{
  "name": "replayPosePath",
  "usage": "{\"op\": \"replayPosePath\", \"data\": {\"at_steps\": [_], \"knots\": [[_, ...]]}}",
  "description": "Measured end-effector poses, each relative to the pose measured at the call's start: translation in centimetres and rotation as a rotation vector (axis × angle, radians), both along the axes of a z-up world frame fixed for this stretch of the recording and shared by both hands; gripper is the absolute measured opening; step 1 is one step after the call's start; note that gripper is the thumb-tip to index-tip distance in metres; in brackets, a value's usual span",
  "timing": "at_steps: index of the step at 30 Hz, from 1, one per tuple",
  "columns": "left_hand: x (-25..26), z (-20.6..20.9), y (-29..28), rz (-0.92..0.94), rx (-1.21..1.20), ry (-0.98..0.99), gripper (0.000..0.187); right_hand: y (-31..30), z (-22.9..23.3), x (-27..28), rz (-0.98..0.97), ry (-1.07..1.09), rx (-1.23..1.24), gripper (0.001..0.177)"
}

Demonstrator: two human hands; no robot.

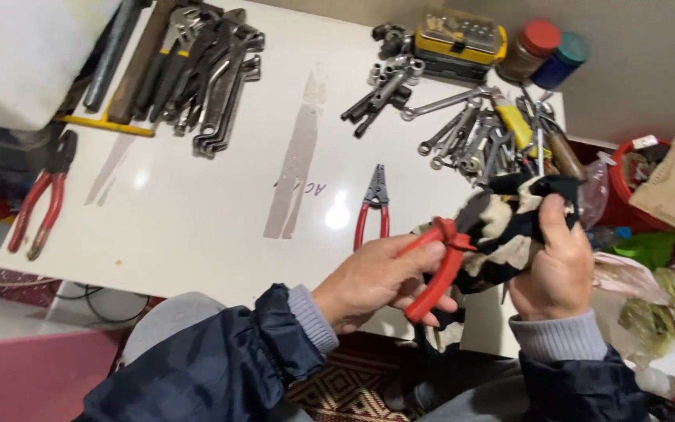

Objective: Cleaning a pair of needle-nose pliers by wiping them thoroughly with a cloth on a workbench.

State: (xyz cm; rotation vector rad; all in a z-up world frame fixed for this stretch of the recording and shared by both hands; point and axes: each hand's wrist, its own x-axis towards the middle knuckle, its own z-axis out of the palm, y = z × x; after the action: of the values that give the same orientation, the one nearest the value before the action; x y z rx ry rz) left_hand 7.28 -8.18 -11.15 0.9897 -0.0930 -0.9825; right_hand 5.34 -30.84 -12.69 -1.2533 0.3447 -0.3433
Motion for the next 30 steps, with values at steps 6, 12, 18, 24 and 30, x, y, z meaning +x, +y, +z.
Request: {"op": "replayPosePath", "data": {"at_steps": [6, 12, 18, 24, 30], "knots": [[0.3, 0.3, -0.1, 0.106, -0.046, 0.036, 0.065, 2.6, 1.8, -0.6, 0.422, -0.145, 0.146, 0.060], [0.2, 0.1, -0.3, 0.063, -0.035, 0.125, 0.057, 2.6, 0.0, -1.0, 0.311, -0.056, -0.067, 0.072], [-0.5, -1.5, -1.0, 0.089, 0.060, -0.055, 0.060, 3.4, 0.5, 0.1, 0.020, -0.078, -0.176, 0.042], [-0.7, -2.9, -1.4, 0.145, 0.056, -0.165, 0.065, 1.6, -0.7, 0.3, -0.338, -0.191, -0.635, 0.025], [-0.6, -2.0, -1.3, 0.188, 0.087, -0.155, 0.068, 3.7, -1.0, -0.7, -0.140, -0.341, -1.143, 0.031]]}}
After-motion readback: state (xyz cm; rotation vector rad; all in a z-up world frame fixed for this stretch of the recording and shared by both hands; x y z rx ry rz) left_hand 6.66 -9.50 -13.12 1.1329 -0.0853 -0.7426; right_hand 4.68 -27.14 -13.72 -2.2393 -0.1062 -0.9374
